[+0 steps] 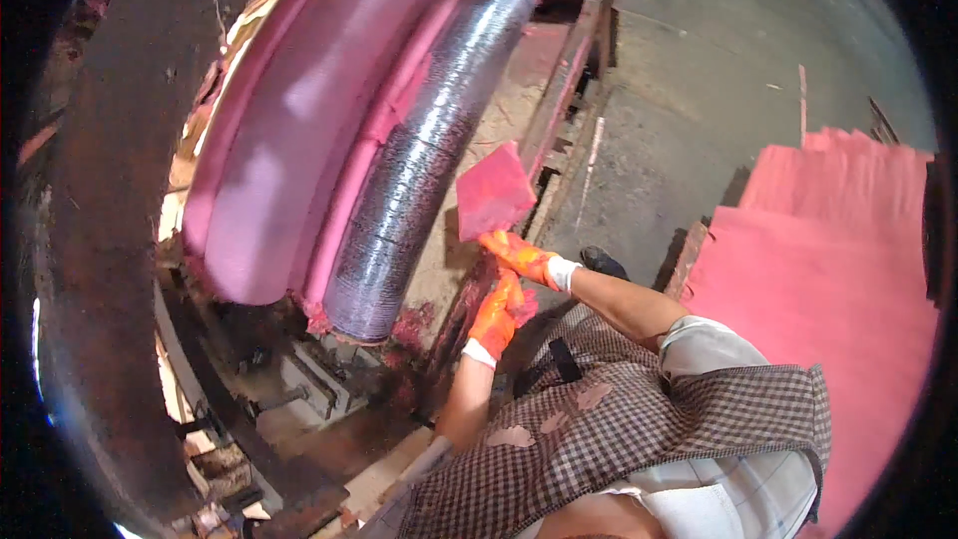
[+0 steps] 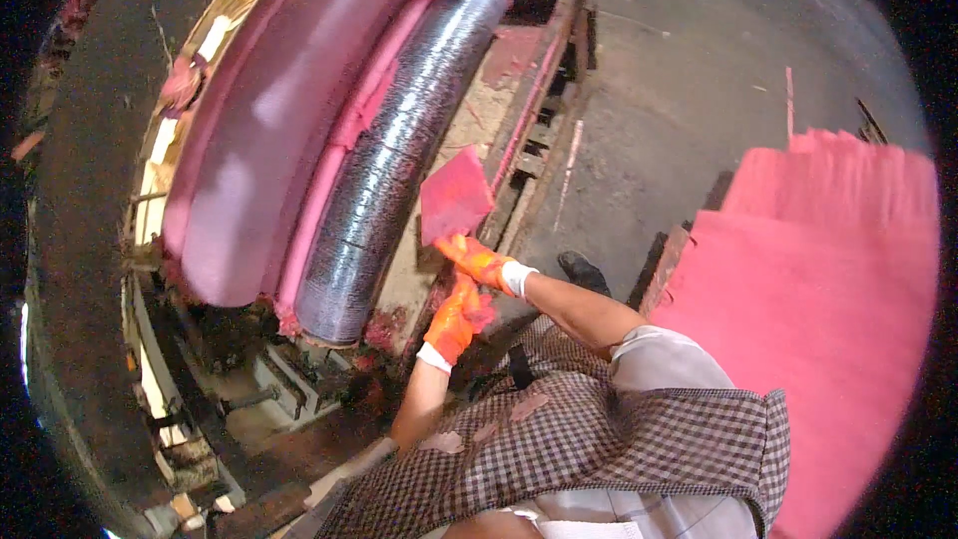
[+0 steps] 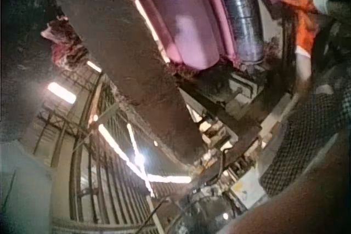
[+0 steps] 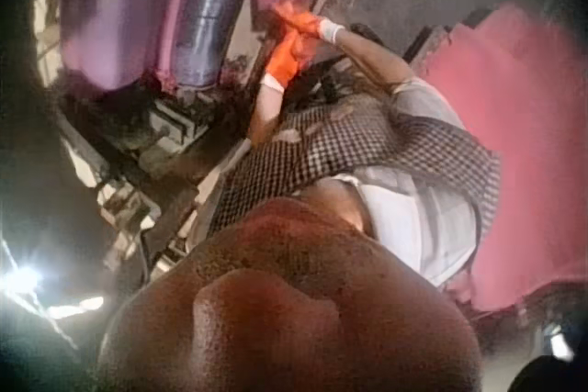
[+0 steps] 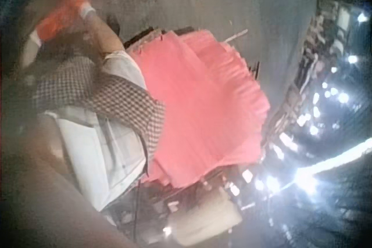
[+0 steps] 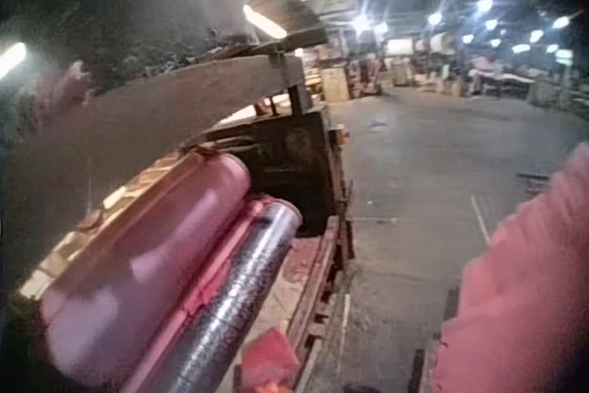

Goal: Feeding veneer sheets into a rolling machine, cleaning the rollers with a scraper, and transporting a stack of veneer on a rack.

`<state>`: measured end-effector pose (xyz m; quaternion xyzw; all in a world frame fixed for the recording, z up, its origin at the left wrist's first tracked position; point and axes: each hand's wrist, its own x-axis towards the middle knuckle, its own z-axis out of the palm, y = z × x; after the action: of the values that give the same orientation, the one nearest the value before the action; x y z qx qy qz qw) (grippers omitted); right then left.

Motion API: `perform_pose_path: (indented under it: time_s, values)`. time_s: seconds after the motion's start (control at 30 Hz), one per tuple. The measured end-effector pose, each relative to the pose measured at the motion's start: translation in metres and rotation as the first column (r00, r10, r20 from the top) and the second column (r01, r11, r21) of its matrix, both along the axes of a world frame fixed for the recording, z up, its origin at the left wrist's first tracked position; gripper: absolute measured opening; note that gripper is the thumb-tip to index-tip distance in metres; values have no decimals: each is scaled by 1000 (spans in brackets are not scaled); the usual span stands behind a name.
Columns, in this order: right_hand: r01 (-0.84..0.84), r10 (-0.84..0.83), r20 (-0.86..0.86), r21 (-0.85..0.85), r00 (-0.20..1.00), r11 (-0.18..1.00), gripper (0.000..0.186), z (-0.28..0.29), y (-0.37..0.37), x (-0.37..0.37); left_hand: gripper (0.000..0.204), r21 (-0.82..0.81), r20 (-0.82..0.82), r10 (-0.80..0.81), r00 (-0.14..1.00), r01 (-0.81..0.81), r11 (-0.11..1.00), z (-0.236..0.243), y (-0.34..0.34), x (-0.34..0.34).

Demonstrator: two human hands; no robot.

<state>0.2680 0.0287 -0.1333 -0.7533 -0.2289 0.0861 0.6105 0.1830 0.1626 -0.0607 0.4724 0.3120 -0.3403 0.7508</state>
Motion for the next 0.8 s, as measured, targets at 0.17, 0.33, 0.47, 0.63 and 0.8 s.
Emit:
perform_pose_path:
  time_s: [0.17, 0.33, 0.47, 0.63, 0.8]
  values:
    - [-228, 119, -524, -148, 843, 962, 95, 127, 11, -37, 39, -23, 228, 230, 946, -231, 973, 42, 50, -24]
    - [-109, -112, -485, -405, 867, 908, 105, 129, -20, -108, 47, 154, 264, 123, 957, -168, 974, 23, 127, -18]
    - [125, -404, -554, -472, 728, 873, 107, 74, -94, -198, 39, -78, 187, 132, 974, -119, 990, -37, 230, -26]
    - [602, -687, -662, -427, 301, 675, 90, -97, -193, -382, 116, -15, 57, 498, 865, -498, 867, -55, 248, -70]
    - [753, -561, -756, -574, -337, 322, 60, -195, -237, -599, 107, -562, -596, 793, 128, -772, -297, -5, 171, -95]
